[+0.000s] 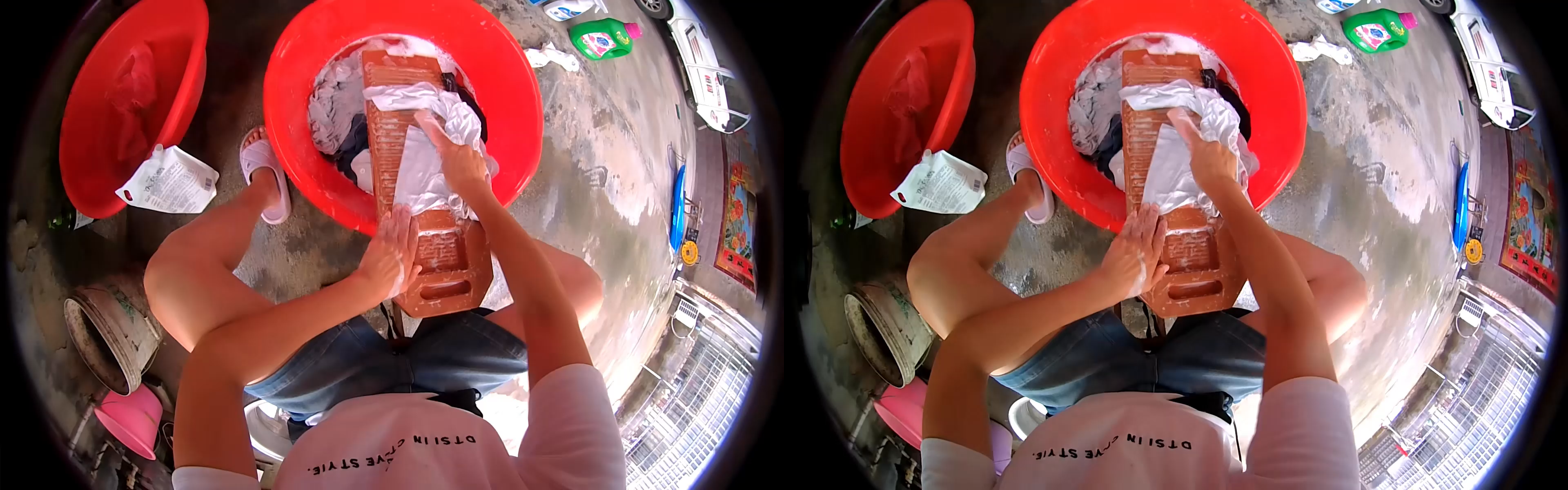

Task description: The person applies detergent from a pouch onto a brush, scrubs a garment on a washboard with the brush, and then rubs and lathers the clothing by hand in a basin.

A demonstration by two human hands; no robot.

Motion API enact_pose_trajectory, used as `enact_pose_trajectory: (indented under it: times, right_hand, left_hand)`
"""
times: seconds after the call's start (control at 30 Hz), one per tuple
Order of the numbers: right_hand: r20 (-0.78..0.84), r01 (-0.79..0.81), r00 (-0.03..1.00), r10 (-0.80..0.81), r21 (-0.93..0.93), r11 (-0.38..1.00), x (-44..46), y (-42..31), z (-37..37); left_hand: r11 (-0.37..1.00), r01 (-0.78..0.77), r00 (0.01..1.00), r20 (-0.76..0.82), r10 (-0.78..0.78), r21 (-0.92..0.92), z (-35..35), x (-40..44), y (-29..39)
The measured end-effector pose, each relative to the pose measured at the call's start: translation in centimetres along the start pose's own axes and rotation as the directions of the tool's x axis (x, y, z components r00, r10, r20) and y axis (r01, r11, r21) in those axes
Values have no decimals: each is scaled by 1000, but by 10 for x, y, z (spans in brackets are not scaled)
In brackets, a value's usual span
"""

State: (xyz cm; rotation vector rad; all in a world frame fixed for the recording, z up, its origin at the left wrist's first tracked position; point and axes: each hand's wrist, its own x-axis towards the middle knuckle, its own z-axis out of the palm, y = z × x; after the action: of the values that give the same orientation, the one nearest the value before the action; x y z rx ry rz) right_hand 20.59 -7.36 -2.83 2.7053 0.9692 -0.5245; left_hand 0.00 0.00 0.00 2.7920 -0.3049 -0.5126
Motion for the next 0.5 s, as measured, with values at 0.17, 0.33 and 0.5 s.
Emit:
enact_pose_trajectory:
  times: [0.17, 0.33, 0.5]
  right_hand:
    - [-206, 337, 932, -298, 189, 922, -127, -4, -12]
    - [93, 57, 993, -71, 139, 989, -32, -10, 16]
    - [-148, 182, 978, -150, 234, 955, -49, -12, -2]
  left_hand:
    - [992, -50, 998, -52, 45, -115, -1, 2, 3]
    - [989, -82, 994, -84, 72, -120, 3, 8, -22]
    - [991, -94, 988, -129, 81, -94, 3, 11, -15]
